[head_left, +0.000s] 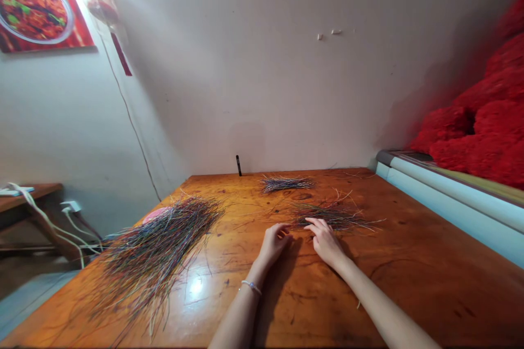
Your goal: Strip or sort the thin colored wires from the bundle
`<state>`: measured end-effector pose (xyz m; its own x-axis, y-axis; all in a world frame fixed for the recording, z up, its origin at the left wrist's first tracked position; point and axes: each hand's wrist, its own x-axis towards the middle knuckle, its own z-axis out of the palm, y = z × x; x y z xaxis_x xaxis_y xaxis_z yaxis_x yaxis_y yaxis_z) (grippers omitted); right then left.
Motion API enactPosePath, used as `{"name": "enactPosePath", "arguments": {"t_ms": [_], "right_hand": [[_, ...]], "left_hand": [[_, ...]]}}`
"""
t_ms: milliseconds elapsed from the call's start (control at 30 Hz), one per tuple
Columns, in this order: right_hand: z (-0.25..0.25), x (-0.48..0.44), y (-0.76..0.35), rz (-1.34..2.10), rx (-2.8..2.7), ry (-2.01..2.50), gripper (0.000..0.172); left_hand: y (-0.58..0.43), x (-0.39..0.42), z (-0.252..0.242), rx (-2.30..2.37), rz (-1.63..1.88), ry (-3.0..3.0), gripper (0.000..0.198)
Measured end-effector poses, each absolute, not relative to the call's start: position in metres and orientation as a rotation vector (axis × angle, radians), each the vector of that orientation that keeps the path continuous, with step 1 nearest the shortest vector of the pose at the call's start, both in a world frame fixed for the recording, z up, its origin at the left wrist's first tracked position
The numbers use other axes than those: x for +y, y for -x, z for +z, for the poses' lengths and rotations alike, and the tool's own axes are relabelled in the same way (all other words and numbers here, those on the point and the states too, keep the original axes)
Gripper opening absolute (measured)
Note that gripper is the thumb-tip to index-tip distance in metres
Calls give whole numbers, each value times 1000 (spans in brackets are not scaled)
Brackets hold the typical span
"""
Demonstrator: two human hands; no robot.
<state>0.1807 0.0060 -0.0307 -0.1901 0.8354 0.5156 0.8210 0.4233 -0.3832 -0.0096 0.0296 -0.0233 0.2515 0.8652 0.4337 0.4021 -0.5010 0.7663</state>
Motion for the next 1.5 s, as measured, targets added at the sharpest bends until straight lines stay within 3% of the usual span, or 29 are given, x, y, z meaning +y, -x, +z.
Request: {"name": "enactPosePath", "arguments": {"t_ms": [100, 533, 800, 1133, 1500], "right_hand": [[-30, 5, -182, 19, -1968, 1519, 45], [-37, 8, -185, 83, -1982, 1667, 53], [-40, 12, -186, 52, -1968, 1608, 59], [-35, 10, -184, -58, -1958, 1440, 68], [-29, 9, -179, -95, -1949, 1180, 82]], "left_hand": [[9, 30, -21, 1176, 1224, -2043, 14], [16, 35, -26, 1400, 1166, -2064, 11], [27, 35, -13, 1428, 1495, -1744, 11], [33, 39, 2, 1189, 1686, -1160, 38], [51, 40, 18, 677, 1763, -652, 22]]}}
